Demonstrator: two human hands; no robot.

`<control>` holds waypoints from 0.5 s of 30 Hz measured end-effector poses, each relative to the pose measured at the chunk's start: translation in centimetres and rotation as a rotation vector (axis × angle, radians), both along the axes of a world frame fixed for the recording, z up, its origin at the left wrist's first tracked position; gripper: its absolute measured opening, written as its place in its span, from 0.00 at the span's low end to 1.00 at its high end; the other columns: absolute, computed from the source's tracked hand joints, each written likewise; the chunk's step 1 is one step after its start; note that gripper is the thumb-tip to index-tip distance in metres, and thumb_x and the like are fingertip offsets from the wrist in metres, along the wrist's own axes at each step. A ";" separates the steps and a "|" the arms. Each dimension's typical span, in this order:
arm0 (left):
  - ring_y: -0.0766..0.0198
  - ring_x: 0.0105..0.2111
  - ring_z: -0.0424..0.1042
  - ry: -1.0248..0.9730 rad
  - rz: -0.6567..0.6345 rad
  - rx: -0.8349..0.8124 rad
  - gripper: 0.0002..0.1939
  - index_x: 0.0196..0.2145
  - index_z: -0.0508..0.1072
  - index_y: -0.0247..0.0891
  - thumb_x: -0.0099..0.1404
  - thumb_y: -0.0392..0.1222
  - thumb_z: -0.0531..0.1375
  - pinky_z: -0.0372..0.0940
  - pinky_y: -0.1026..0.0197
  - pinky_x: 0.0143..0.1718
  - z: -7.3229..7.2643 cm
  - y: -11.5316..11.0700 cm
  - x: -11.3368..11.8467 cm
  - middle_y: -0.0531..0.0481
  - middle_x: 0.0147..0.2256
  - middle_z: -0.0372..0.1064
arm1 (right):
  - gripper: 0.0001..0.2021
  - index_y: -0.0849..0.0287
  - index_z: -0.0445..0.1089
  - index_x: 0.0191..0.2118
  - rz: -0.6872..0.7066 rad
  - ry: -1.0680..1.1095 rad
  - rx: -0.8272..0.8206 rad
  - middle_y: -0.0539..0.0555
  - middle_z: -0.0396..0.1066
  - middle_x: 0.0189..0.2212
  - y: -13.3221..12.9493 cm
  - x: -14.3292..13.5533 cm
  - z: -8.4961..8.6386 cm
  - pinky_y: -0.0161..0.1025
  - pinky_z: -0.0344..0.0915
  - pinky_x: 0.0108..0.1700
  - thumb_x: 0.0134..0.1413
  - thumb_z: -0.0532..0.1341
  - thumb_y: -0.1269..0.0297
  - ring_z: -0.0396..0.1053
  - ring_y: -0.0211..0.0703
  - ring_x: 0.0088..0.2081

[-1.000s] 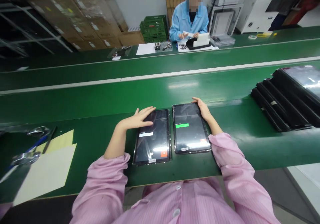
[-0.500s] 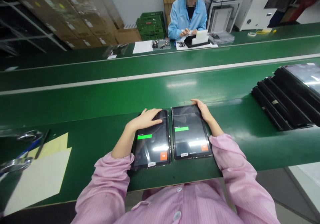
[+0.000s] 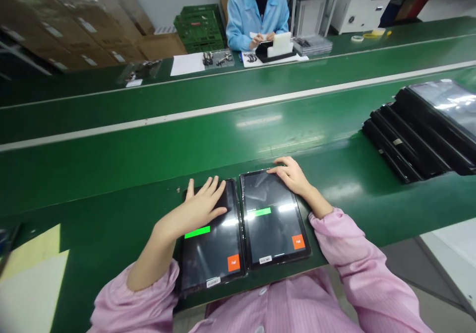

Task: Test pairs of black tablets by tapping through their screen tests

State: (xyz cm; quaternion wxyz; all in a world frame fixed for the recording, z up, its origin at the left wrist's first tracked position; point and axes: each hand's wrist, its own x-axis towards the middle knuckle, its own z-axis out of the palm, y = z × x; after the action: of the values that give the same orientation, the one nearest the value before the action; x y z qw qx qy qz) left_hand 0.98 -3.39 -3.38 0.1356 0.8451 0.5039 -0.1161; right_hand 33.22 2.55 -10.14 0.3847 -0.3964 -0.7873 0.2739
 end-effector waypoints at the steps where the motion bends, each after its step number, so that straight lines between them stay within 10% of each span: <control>1: 0.35 0.69 0.43 -0.001 -0.024 0.039 0.32 0.66 0.59 0.32 0.72 0.53 0.53 0.35 0.22 0.63 0.0 -0.5 0.0 0.26 0.69 0.45 | 0.34 0.48 0.82 0.38 0.005 -0.030 0.024 0.57 0.73 0.47 -0.2 0.1 0.3 0.56 0.60 0.54 0.66 0.43 0.36 0.67 0.56 0.49; 5: 0.35 0.70 0.40 -0.062 -0.135 0.047 0.23 0.56 0.71 0.40 0.72 0.56 0.52 0.35 0.21 0.62 0.8 -0.9 -0.7 0.33 0.70 0.42 | 0.35 0.47 0.82 0.32 0.005 -0.098 0.071 0.54 0.71 0.52 -0.6 0.7 1.0 0.57 0.56 0.56 0.67 0.41 0.36 0.64 0.58 0.53; 10: 0.36 0.70 0.38 -0.040 -0.031 0.048 0.32 0.68 0.57 0.39 0.72 0.55 0.52 0.37 0.21 0.62 0.2 0.6 -0.7 0.29 0.71 0.36 | 0.34 0.44 0.82 0.39 -0.159 -0.071 0.051 0.55 0.70 0.51 0.0 1.3 0.5 0.59 0.54 0.58 0.66 0.41 0.34 0.63 0.58 0.53; 15: 0.32 0.70 0.38 -0.038 -0.089 0.021 0.24 0.62 0.68 0.47 0.72 0.54 0.52 0.36 0.20 0.61 0.2 0.0 -1.4 0.38 0.72 0.39 | 0.36 0.47 0.82 0.29 -0.022 -0.044 0.011 0.53 0.73 0.49 0.2 2.1 1.2 0.55 0.58 0.56 0.66 0.42 0.34 0.66 0.55 0.50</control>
State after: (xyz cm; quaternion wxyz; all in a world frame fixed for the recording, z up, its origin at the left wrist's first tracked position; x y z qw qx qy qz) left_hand -0.42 -3.41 -3.15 0.1310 0.8702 0.4643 -0.1007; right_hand 35.35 2.79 -8.94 0.3724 -0.4090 -0.7927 0.2563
